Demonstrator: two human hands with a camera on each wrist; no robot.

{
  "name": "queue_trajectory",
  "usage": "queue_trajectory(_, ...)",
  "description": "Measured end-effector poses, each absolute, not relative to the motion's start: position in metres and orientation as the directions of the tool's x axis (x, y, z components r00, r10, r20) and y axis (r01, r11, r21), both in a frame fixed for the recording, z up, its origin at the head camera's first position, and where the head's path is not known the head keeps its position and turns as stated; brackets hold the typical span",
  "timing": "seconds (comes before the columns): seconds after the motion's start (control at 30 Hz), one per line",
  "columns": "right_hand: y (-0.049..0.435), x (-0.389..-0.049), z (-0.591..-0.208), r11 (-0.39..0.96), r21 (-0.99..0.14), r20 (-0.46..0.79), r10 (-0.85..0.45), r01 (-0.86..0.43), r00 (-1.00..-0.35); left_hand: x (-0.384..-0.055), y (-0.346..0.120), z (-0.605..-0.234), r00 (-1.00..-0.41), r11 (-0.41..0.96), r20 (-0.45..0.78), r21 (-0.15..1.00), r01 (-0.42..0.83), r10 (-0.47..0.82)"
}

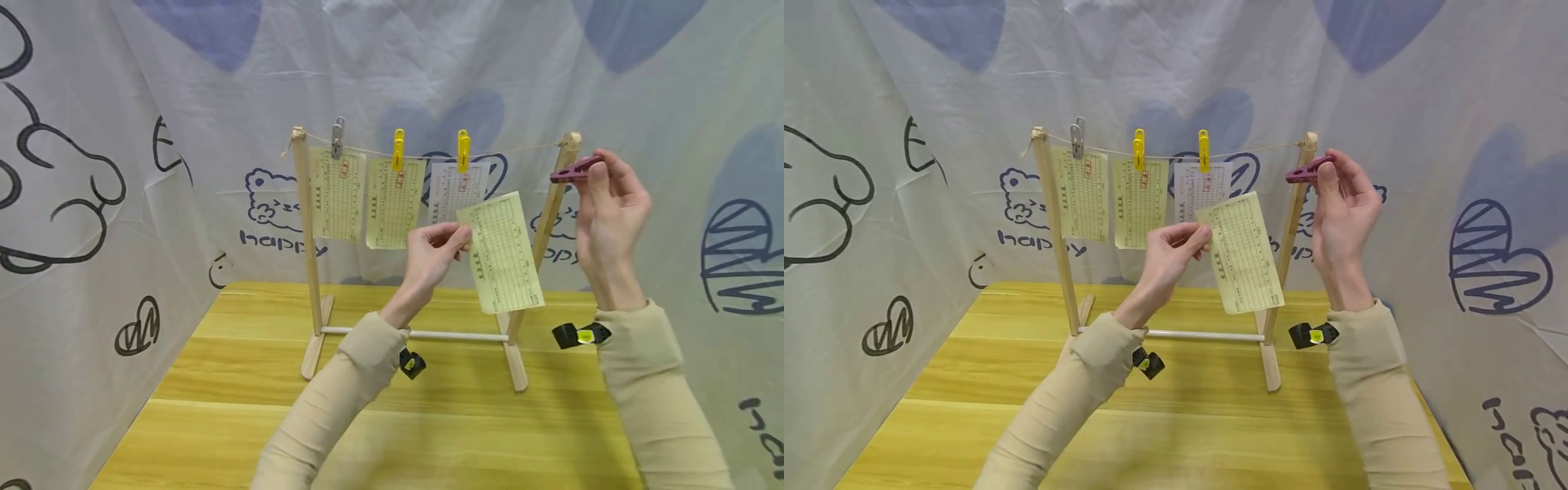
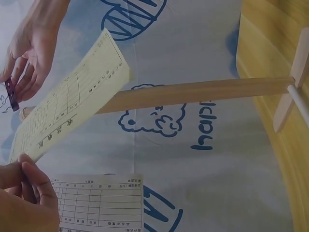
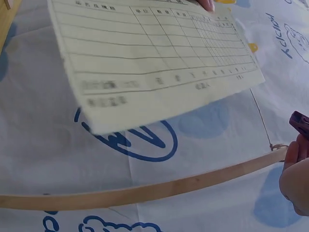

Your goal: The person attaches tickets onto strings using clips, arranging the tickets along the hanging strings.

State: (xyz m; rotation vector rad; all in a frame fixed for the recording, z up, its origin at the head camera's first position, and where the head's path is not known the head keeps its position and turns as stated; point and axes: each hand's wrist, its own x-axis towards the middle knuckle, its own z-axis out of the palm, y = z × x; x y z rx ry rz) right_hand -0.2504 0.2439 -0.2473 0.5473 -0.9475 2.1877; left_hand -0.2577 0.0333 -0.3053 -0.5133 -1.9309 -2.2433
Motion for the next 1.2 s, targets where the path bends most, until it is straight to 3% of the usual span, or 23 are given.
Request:
queue_trajectory(0.2,0.245,-0.257,-0.237,-0.432,-0.491,0.628,0.426,-0.756,-0.651,-0.264,0.034,-0.3,-0.923,-0.145,0.372,0.923,0.356,0.096)
queue_trajectory(0.43,0.247,-0.267,-0.229,-0.157,-0.535,0.73,0.409,-0.83,-0.548,-0.267,0.039,-0.292,-0.908,-0.087,0.413,0.909,0.407,0.069)
queue_trajectory(0.67,0.249,-0.275,-0.22,-0.036,-0.584,0.746,0.369,-0.811,-0.554,-0.271,0.044,-0.285,-0.891,-0.037,0.451,0.892,0.45,0.049)
queue_trajectory(0.93,0.249,-0.282,-0.211,0.14,-0.559,0.807,0.321,-0.818,-0.496,-0.275,0.049,-0.277,-0.878,0.013,0.478,0.878,0.478,0.034)
queue_trajectory(1.1,0.25,-0.287,-0.206,0.146,-0.607,0.772,0.342,-0.781,-0.536,-0.277,0.052,-0.275,-0.878,0.001,0.476,0.879,0.476,0.047)
queue_trajectory(1.2,0.251,-0.289,-0.203,0.084,-0.645,0.732,0.354,-0.76,-0.582,-0.278,0.053,-0.274,-0.877,0.016,0.477,0.878,0.479,0.051)
